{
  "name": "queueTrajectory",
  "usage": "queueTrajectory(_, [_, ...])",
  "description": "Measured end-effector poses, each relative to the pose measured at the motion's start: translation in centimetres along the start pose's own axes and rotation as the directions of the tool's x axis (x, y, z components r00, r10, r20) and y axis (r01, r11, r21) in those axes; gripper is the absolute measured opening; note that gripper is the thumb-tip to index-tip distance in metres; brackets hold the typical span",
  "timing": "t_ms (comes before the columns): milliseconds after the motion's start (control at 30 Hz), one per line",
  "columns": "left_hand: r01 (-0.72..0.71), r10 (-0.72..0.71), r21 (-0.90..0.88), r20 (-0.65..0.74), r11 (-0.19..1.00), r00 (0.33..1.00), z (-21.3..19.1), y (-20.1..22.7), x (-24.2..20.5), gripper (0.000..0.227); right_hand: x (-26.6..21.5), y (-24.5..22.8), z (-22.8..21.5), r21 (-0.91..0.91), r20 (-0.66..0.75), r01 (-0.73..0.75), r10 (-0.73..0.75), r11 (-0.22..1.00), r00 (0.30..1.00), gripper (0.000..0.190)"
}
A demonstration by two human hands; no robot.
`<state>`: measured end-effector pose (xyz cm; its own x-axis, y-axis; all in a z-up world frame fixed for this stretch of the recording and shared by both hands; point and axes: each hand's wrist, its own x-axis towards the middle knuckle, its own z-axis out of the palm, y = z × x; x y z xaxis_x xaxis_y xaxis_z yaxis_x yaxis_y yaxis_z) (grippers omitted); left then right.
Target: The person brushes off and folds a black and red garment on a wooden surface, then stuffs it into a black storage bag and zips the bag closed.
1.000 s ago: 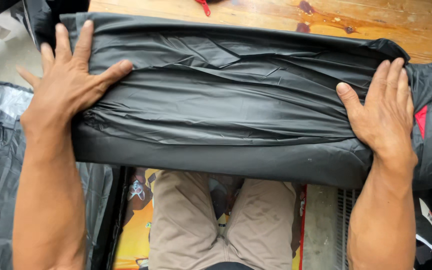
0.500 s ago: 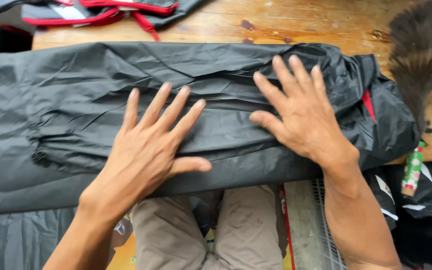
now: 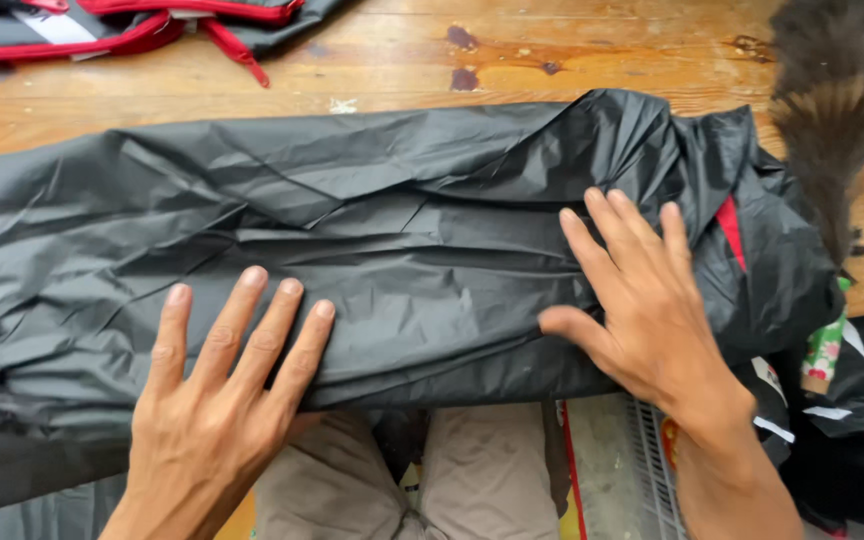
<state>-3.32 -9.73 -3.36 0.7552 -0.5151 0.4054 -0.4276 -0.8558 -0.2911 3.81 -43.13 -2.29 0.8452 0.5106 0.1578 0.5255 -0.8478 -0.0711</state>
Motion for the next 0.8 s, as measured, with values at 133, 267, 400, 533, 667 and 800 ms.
queueTrajectory(133, [-0.002,-0.009,-0.12,-0.083,0.993,0.996,-0.1,0.1,-1.0,0.041,-2.1,-0.7,-1.0,0.042,0.039,0.164,-0.165,0.986,0.985,0.124])
queueTrajectory(267, [-0.021,0.012,-0.185,-0.05,0.983,0.999,0.9,0.2,-2.3,0.083,-2.8,-1.0,0.6,-0.14,-0.021,0.206,-0.211,0.969,0.977,0.113])
queueTrajectory(400, [0.032,-0.039,-0.127,-0.052,0.991,0.998,-0.1,0.5,-2.1,0.041,-3.1,-1.0,1.5,-0.18,-0.161,0.215,-0.244,0.96,0.956,0.085])
queueTrajectory(533, [0.049,-0.059,-0.14,-0.069,0.989,0.996,-0.2,0.0,-3.0,0.039,-3.4,-1.0,1.1,-0.147,-0.17,0.226,-0.25,0.963,0.953,0.081])
queueTrajectory(667, [0.035,-0.044,-0.168,-0.052,0.985,0.998,-0.2,-0.2,-3.2,0.038,-3.5,-1.0,0.6,-0.123,-0.15,0.227,-0.244,0.966,0.958,0.093])
queueTrajectory(800, [0.037,-0.049,-0.171,-0.071,0.985,0.996,-0.2,-0.2,-3.3,0.039,-3.4,-1.4,0.2,-0.108,-0.184,0.235,-0.252,0.966,0.95,0.087])
